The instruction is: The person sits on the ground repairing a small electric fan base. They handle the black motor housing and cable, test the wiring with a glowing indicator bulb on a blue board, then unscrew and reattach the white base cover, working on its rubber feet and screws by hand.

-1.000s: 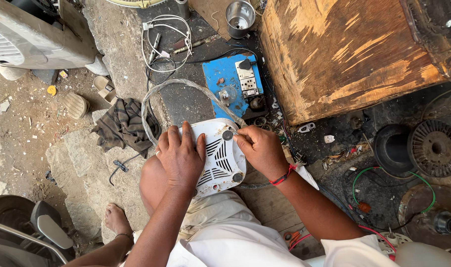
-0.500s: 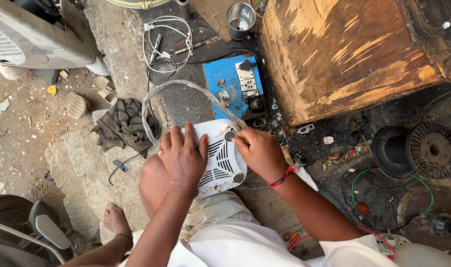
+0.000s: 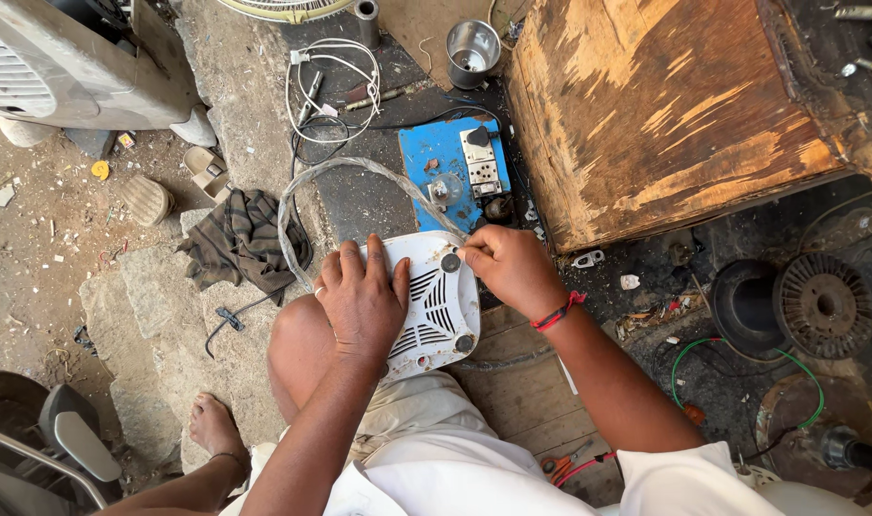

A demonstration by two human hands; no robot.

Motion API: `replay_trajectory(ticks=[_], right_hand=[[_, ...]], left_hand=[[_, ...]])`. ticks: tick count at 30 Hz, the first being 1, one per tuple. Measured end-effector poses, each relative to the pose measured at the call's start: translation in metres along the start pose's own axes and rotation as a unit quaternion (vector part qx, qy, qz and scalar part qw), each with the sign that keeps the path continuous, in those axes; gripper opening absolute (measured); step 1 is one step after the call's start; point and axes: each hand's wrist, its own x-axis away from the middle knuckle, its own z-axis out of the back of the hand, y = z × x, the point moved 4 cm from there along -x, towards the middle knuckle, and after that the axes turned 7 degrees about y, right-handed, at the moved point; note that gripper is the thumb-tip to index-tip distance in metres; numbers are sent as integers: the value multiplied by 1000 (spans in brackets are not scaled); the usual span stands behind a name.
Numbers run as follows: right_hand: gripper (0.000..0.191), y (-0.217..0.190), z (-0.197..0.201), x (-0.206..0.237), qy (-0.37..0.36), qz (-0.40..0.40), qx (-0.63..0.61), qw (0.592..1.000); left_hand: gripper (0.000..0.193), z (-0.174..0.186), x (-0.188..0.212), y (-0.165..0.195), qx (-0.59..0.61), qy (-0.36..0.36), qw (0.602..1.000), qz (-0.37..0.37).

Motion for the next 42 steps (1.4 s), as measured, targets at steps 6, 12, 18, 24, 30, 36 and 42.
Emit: replay_trajectory(ticks=[6, 12, 18, 24, 30, 36, 42], right_hand=[[22, 3, -1, -4, -21, 27, 0, 999], [26, 10, -3, -8, -66, -90, -136, 984], [33, -1, 5, -11, -60, -56, -5, 997], [50, -13, 9, -16, -95, 30, 205, 974], [47, -11, 11, -19, -103, 61, 243, 963], [46, -5, 9, -21, -116, 87, 246, 958], [43, -5, 9, -23, -122, 112, 272, 948]], left_hand=[[56, 1, -3, 1, -1, 1, 1000, 11], [57, 0, -1, 2, 7, 11, 1000, 10], [57, -1, -1, 5, 9, 21, 1000, 3], [57, -2, -1, 4, 19, 18, 1000, 10], [57, -1, -2, 1, 17, 23, 1000, 11], [58, -2, -3, -1, 21, 18, 999, 18], [58, -4, -1, -2, 18, 5, 1000, 19]])
